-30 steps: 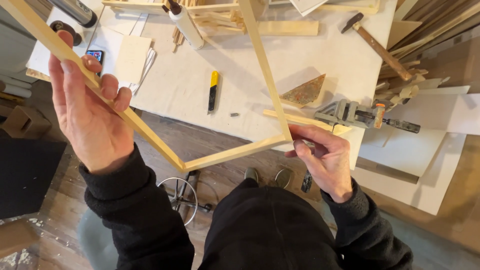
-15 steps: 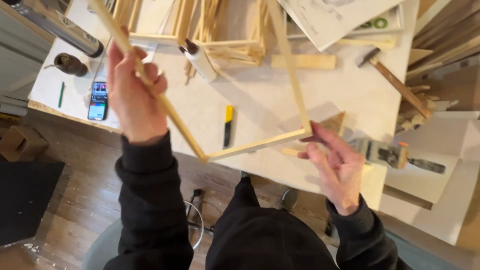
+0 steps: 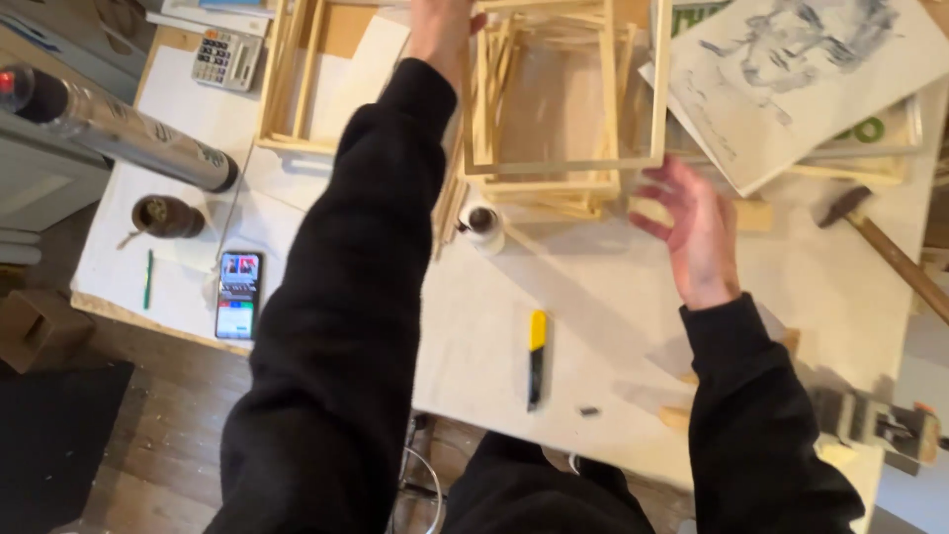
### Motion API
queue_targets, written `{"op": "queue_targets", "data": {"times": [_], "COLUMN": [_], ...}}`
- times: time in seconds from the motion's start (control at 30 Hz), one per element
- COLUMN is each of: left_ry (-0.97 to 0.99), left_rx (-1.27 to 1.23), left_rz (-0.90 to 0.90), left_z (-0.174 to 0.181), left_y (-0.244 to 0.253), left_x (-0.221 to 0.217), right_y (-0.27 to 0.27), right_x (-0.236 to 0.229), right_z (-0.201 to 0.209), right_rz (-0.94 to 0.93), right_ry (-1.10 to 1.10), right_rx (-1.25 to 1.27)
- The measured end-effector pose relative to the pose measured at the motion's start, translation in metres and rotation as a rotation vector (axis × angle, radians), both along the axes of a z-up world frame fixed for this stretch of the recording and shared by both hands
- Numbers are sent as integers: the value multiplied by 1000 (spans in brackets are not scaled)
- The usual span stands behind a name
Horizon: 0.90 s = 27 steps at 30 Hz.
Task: Assembling, squaring, and clamping wooden frame pieces at a workbench.
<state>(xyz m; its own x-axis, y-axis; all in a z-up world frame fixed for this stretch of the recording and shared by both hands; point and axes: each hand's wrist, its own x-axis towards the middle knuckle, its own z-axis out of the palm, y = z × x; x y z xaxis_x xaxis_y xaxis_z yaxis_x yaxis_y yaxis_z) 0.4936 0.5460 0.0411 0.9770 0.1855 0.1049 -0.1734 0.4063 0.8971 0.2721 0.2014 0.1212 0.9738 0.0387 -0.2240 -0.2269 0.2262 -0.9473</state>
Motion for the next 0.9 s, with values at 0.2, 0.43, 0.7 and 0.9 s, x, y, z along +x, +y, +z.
{"op": "queue_targets", "data": {"times": [0.2,0.43,0.7,0.9], "left_ry": [-66,79,64,162], "left_rx": [499,884,915,729], "left_rz": [-7,129,181,601], "left_z": [-109,-146,-117,-19], "left_y": [-3,-26,38,87], "left_x": [92,77,16,-228], "right_y": [37,57,19,-55], "right_x": [-3,-12,-53,-181], "right_z": [-59,-65,-60,-70], "right_rz": [30,84,125,-12], "right_ry": [224,382,440,375], "right_rx": [93,54,-127,-464]}}
